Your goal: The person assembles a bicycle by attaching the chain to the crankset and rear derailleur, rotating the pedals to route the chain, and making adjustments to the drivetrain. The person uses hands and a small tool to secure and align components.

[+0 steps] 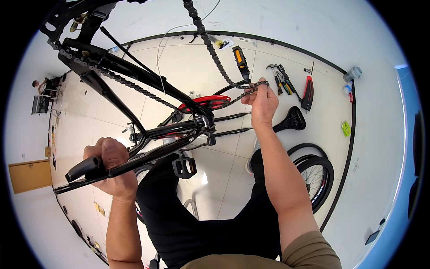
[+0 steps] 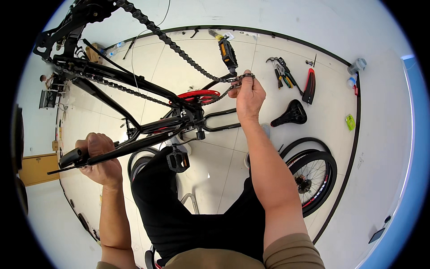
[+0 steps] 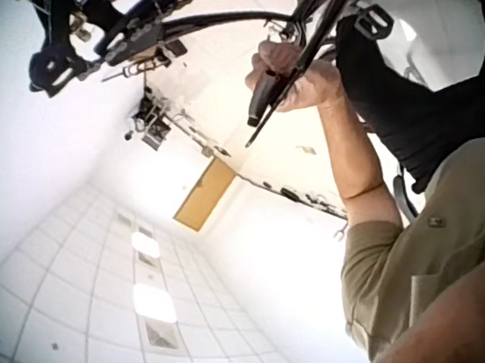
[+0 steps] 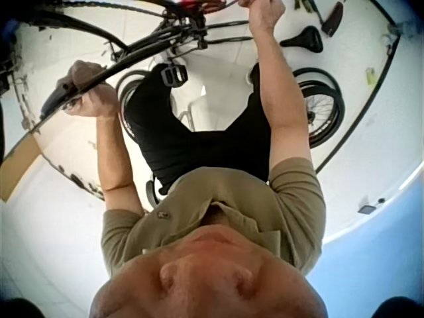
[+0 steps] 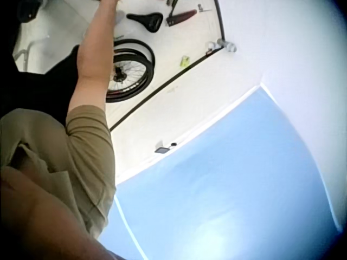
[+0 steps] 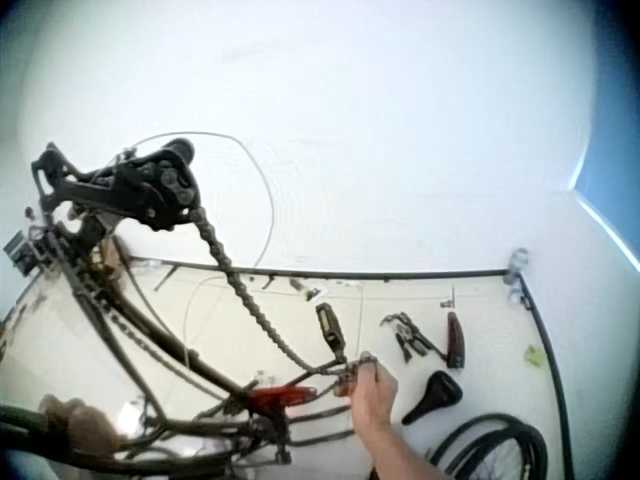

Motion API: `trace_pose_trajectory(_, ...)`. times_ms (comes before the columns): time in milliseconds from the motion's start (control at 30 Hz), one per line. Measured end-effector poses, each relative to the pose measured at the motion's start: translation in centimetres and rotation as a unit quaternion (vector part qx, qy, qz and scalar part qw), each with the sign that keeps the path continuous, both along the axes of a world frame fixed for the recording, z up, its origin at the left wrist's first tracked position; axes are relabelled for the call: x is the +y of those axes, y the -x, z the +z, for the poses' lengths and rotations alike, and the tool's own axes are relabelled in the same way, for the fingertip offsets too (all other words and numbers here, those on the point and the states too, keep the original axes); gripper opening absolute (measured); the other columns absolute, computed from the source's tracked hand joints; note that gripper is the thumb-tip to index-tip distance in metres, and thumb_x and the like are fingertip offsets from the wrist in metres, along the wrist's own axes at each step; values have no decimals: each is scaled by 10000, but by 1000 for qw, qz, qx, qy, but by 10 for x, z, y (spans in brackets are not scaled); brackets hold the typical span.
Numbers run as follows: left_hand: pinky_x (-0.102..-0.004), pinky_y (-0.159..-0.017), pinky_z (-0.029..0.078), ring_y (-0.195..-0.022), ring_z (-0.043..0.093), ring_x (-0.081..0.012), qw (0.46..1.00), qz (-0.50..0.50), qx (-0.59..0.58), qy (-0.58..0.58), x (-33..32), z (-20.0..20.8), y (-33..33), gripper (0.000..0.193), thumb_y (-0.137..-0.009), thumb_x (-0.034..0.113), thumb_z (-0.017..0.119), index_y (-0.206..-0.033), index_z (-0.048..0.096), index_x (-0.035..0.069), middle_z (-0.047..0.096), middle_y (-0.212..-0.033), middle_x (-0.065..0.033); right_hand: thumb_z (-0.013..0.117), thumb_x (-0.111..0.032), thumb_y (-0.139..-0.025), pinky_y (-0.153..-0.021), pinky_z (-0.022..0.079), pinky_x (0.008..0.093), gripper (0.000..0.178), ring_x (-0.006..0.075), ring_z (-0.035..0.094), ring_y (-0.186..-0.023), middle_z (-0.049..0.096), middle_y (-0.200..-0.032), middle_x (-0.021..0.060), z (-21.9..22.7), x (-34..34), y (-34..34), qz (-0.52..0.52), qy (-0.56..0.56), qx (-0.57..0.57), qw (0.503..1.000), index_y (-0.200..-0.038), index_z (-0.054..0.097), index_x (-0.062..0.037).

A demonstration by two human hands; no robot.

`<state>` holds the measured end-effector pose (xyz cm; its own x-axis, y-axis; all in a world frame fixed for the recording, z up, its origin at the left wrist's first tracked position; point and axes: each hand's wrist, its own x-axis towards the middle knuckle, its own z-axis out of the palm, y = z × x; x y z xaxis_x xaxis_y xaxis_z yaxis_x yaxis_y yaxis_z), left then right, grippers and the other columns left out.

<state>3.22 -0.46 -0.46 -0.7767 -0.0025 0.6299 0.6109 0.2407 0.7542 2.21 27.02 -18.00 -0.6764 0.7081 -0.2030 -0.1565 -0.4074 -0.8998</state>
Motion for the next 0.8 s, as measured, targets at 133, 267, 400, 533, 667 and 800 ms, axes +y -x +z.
trace_pose_trajectory(133,-252,-436,236,-487,283,-69,1000,-7,0,-6,0,0,1,328,-983,37,542,-723,356,111,359,-546,4,499,-314,-1020,-479,517,261,391,139,594,-498,655,-736,101,2,0,-2,11,-17,19,1000,-904,625,38)
trace_pose_trajectory(267,-253,-440,236,-486,276,-69,1000,-7,-1,-9,0,1,2,329,-983,27,537,-722,354,112,355,-544,3,484,-326,-1024,-534,544,288,418,162,619,-519,663,-734,116,9,-5,-4,30,-6,29,999,-896,628,45)
trace_pose_trajectory(400,-253,-441,236,-487,275,-70,1000,-9,-6,-8,1,2,1,332,-983,27,535,-721,349,113,353,-545,4,453,-349,-1036,-613,562,338,456,213,656,-593,671,-762,148,10,-8,-5,74,-20,46,996,-920,626,56)
trace_pose_trajectory(533,-251,-441,241,-489,279,-71,1000,-9,-7,-14,1,2,1,332,-979,18,536,-720,350,110,358,-550,2,430,-339,-1045,-651,566,356,458,229,673,-634,674,-780,155,9,-10,-4,107,-9,67,992,-934,622,61)
trace_pose_trajectory(667,-245,-441,252,-493,291,-74,1000,2,-7,-18,0,2,1,323,-971,8,547,-724,361,102,371,-560,-5,431,-323,-1045,-671,568,359,443,225,676,-643,673,-781,154,19,-11,-3,121,-38,77,989,-939,621,63)
trace_pose_trajectory(800,-225,-417,259,-465,360,-64,1000,-5,-4,-21,-4,0,4,328,-965,78,614,-734,381,91,456,-588,-36,503,-277,-1018,-639,566,329,367,208,679,-639,665,-814,133,30,-15,0,123,-39,91,987,-938,625,60)
